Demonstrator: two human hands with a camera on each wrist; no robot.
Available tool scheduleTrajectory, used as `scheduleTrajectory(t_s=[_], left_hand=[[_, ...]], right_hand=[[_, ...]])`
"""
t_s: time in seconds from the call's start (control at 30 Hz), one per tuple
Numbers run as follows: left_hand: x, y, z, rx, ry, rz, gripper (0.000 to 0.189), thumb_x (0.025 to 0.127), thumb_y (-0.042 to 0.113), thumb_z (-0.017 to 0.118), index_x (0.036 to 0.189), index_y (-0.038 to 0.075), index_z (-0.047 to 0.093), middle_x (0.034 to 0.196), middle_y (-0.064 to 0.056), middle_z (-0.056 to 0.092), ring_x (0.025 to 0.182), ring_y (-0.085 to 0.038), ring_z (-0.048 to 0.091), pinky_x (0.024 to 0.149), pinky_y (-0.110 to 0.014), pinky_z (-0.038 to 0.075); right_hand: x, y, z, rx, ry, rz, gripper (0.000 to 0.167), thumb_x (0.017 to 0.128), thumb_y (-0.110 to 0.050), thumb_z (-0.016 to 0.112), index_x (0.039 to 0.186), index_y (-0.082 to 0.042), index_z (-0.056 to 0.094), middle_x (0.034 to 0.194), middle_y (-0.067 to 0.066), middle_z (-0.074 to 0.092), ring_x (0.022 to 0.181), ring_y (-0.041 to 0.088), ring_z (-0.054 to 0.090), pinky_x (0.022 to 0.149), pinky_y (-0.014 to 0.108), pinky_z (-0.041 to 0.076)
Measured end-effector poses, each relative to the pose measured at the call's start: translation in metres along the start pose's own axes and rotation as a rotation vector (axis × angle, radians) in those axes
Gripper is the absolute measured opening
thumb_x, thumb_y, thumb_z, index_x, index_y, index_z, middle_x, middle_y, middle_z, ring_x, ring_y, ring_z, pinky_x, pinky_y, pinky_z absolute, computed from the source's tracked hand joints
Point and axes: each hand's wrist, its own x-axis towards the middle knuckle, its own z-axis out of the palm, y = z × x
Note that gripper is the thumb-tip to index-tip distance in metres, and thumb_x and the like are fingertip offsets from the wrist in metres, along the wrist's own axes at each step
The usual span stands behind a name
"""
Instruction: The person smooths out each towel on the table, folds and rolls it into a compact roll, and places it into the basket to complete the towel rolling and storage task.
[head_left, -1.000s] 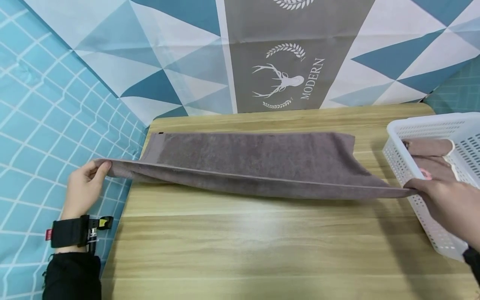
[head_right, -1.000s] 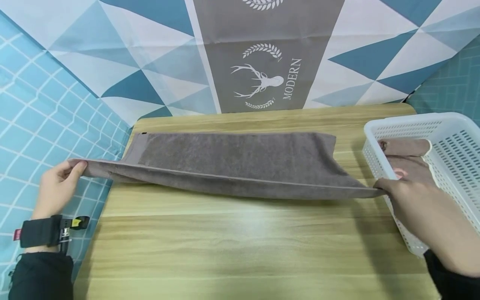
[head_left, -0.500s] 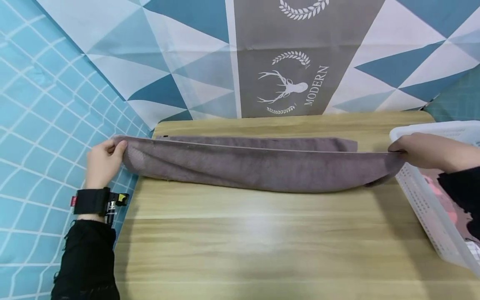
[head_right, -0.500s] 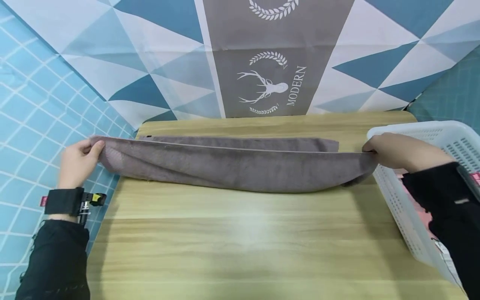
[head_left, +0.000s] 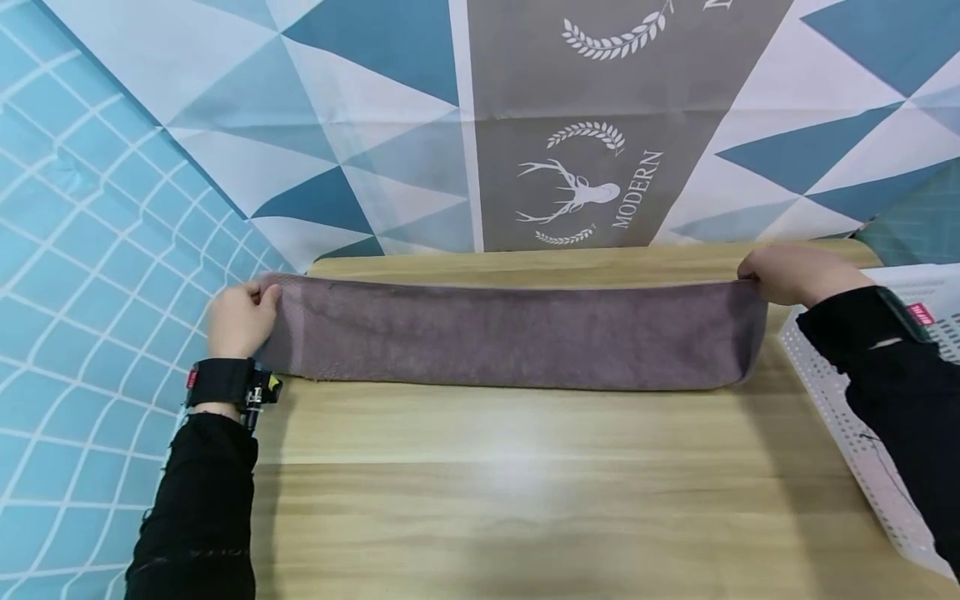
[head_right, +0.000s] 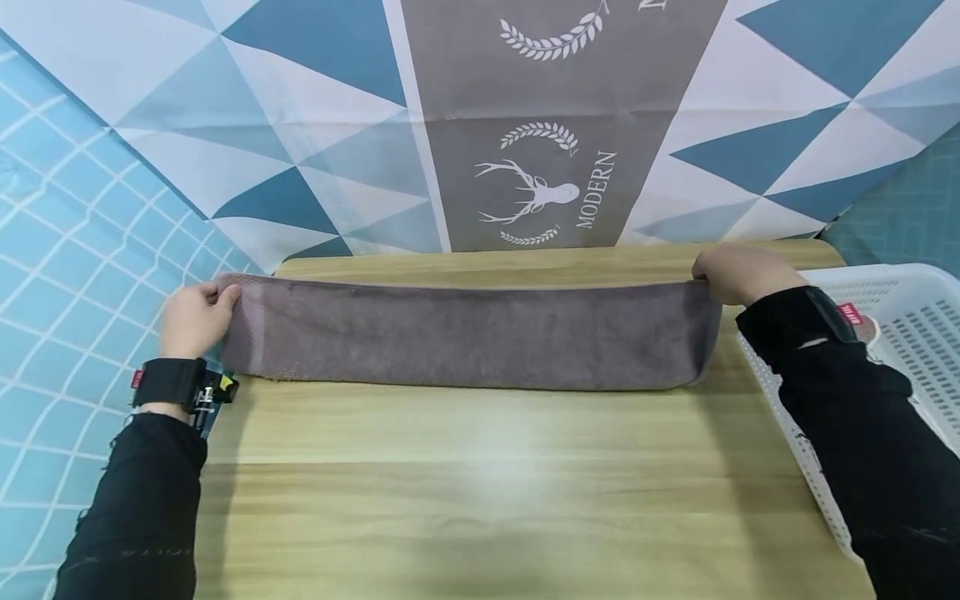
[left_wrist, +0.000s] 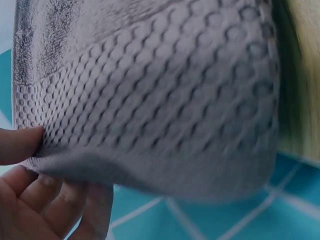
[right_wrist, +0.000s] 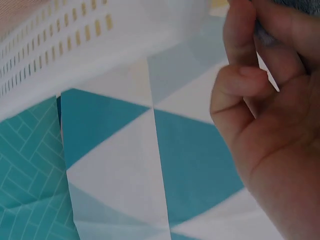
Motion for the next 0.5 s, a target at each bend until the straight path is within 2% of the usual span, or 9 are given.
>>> scheduleTrajectory(t_s=[0.07,0.1,0.13,0.2,0.27,0.33,0.43,0.5], left_hand=[[-0.001,0.002,0.007,-0.013,-0.013,-0.012,0.042,0.106,0.031,0.042,0.092,-0.005,0.059,0.074,-0.023,0.058,0.066,-0.039,0.055,0.059,-0.046,0.042],[-0.002,0.004,0.009,-0.019,-0.025,-0.015,0.042,0.106,0.032,0.042,0.105,-0.007,0.060,0.087,-0.028,0.061,0.078,-0.043,0.058,0.067,-0.051,0.045],[-0.004,0.007,0.010,-0.030,-0.035,-0.011,0.044,0.106,0.031,0.042,0.118,-0.008,0.058,0.102,-0.032,0.062,0.091,-0.047,0.059,0.076,-0.055,0.046],[-0.010,0.016,0.011,-0.048,-0.076,0.031,0.050,0.107,0.031,0.042,0.139,-0.007,0.046,0.129,-0.035,0.053,0.115,-0.050,0.051,0.093,-0.060,0.040],[-0.018,0.028,0.014,-0.054,-0.133,0.109,0.053,0.106,0.029,0.045,0.145,-0.006,0.039,0.138,-0.035,0.045,0.125,-0.051,0.043,0.102,-0.061,0.034],[-0.027,0.041,0.020,-0.052,-0.201,0.210,0.055,0.106,0.029,0.048,0.146,-0.007,0.038,0.142,-0.034,0.042,0.131,-0.051,0.038,0.107,-0.061,0.030],[-0.040,0.059,0.036,-0.021,-0.321,0.338,0.058,0.104,0.031,0.052,0.146,-0.007,0.038,0.147,-0.033,0.038,0.137,-0.049,0.034,0.111,-0.061,0.025],[-0.048,0.067,0.049,-0.003,-0.412,0.381,0.063,0.104,0.035,0.051,0.149,-0.005,0.035,0.153,-0.031,0.032,0.143,-0.048,0.027,0.115,-0.060,0.020]], right_hand=[[0.004,0.000,0.003,-0.002,-0.010,0.037,0.020,0.086,0.010,0.051,0.086,-0.004,0.066,0.076,0.007,0.056,0.070,0.023,0.050,0.065,0.040,0.041],[0.005,-0.001,0.004,-0.007,-0.020,0.056,0.016,0.087,0.008,0.053,0.093,0.000,0.066,0.082,0.012,0.059,0.074,0.028,0.054,0.068,0.043,0.044],[0.005,-0.002,0.005,-0.010,-0.025,0.071,0.015,0.088,0.007,0.054,0.101,0.004,0.063,0.089,0.018,0.059,0.081,0.034,0.057,0.073,0.048,0.046],[0.005,-0.008,0.005,-0.035,-0.019,0.084,0.024,0.090,0.002,0.058,0.113,0.012,0.057,0.103,0.030,0.056,0.097,0.047,0.054,0.082,0.056,0.046],[0.006,-0.020,0.004,-0.066,0.012,0.074,0.038,0.091,-0.001,0.061,0.123,0.017,0.049,0.117,0.038,0.049,0.112,0.055,0.046,0.091,0.062,0.042],[0.008,-0.041,0.005,-0.062,0.066,0.052,0.042,0.093,-0.006,0.061,0.126,0.017,0.046,0.123,0.039,0.045,0.117,0.056,0.041,0.095,0.065,0.038],[0.016,-0.084,0.014,-0.028,0.154,-0.010,0.048,0.095,-0.017,0.064,0.126,0.014,0.046,0.125,0.038,0.047,0.119,0.055,0.042,0.096,0.066,0.037],[0.023,-0.116,0.027,0.023,0.192,-0.054,0.052,0.097,-0.026,0.062,0.128,0.012,0.046,0.129,0.037,0.046,0.122,0.054,0.042,0.099,0.066,0.036]])
